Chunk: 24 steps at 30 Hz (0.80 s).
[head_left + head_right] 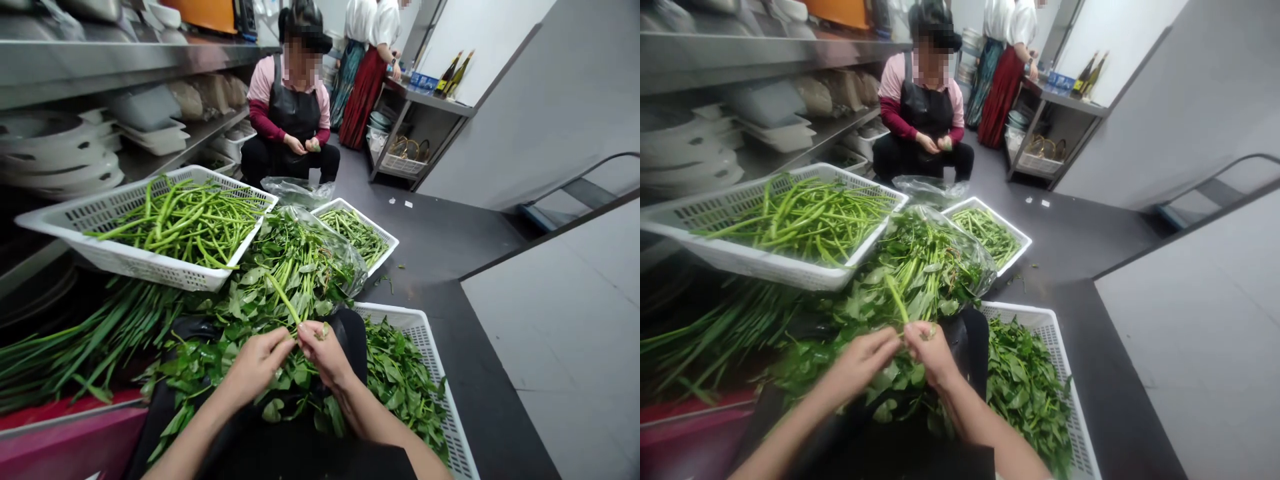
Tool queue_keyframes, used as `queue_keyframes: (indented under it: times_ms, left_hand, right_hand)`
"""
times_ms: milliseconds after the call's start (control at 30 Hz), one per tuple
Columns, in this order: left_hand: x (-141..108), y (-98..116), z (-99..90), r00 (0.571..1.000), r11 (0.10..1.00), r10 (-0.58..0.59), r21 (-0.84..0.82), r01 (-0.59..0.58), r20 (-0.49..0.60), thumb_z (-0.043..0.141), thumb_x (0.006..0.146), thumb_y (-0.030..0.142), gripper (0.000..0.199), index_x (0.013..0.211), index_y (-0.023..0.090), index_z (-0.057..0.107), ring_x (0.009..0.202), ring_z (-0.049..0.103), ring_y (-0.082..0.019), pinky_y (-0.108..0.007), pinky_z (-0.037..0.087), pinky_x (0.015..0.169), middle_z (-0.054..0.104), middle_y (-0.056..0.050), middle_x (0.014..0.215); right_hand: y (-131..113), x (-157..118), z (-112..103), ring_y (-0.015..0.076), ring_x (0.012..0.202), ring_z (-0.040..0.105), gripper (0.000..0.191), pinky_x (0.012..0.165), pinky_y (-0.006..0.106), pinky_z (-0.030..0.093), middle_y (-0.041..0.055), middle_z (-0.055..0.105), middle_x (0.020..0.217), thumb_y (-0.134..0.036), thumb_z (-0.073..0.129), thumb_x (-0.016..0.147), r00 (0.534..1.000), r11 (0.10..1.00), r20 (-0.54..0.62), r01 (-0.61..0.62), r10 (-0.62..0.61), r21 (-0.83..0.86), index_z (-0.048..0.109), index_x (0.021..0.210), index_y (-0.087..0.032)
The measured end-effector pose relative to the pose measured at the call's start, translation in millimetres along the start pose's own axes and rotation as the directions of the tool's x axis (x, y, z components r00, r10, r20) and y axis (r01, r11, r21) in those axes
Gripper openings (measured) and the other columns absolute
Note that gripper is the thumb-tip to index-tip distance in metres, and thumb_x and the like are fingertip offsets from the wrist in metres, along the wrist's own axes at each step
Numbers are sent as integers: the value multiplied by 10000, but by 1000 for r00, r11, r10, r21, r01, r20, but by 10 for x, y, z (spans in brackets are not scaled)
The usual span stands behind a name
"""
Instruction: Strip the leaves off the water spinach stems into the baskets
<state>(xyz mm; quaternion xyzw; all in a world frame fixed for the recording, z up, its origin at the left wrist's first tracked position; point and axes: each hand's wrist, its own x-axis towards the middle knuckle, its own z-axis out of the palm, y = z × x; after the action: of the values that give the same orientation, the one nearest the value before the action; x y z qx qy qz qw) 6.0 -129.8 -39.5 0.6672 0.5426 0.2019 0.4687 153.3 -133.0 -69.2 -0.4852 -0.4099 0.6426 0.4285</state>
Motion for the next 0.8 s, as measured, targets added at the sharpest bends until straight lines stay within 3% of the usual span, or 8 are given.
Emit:
queue_keyframes:
  times_ms: [100,200,267,367,433,533,667,800]
  left_hand:
    - [122,-211,-331,959,990,-100,67,122,-263,336,765,507,387,560,214,485,609,534,-187,-297,433,615,552,-17,577]
    - [165,-302,-562,848,957,-32,228,179,-529,462,696,513,348,791,211,609,954,563,-294,-407,423,831,657,-103,931]
    - [143,-278,-488,870,985,-47,121,122,-491,494,675,542,408,880,207,605,1004,559,-298,-421,423,863,648,-114,1023]
    - [116,-246,-149,944,951,-186,-293,103,-271,464,680,553,382,826,209,544,782,623,-238,-364,492,706,656,-56,791]
    - [108,-268,49,938,897,-224,-432,92,-265,471,679,509,303,768,220,477,686,617,-208,-328,494,642,600,-4,661]
    - [50,-316,153,914,961,-117,-276,6,-387,461,712,408,178,712,232,433,639,589,-180,-308,479,645,551,21,631]
    - [-134,-318,132,913,983,168,136,-125,-372,400,759,331,118,712,244,465,683,594,-211,-325,462,656,590,-25,693]
    - [-258,-310,176,927,993,42,120,3,-372,361,816,368,172,852,242,472,519,576,-194,-286,432,518,586,5,604]
  right_hand:
    - [-7,-54,-63,56,420,266,452,424,213,192,-62,318,440,-533,526,758,998,989,-27,46,-51,-141,404,505,-178]
    - [21,-137,-46,71,465,294,410,461,219,217,-47,318,480,-423,469,800,985,912,-30,148,-173,-384,342,492,-185]
    - [71,-177,19,79,497,309,380,497,225,233,-41,326,506,-356,453,803,962,796,45,249,-270,-551,322,491,-182]
    - [149,-166,116,88,540,347,325,545,224,270,-38,386,548,-354,508,776,954,724,197,299,-225,-622,398,526,-178]
    - [170,-99,145,95,582,405,314,567,214,314,-31,455,600,-442,527,779,977,848,200,168,-75,-503,489,609,-181]
    - [151,51,177,113,684,487,438,613,215,373,-10,527,693,-603,508,764,974,972,168,-117,152,-203,553,705,-171]
    - [124,218,337,104,653,487,471,623,216,387,-28,532,660,-602,697,589,972,977,136,-202,192,63,546,700,-170]
    - [137,367,560,104,551,499,447,585,238,414,-21,528,579,-590,655,664,980,882,48,-195,193,430,488,643,-177]
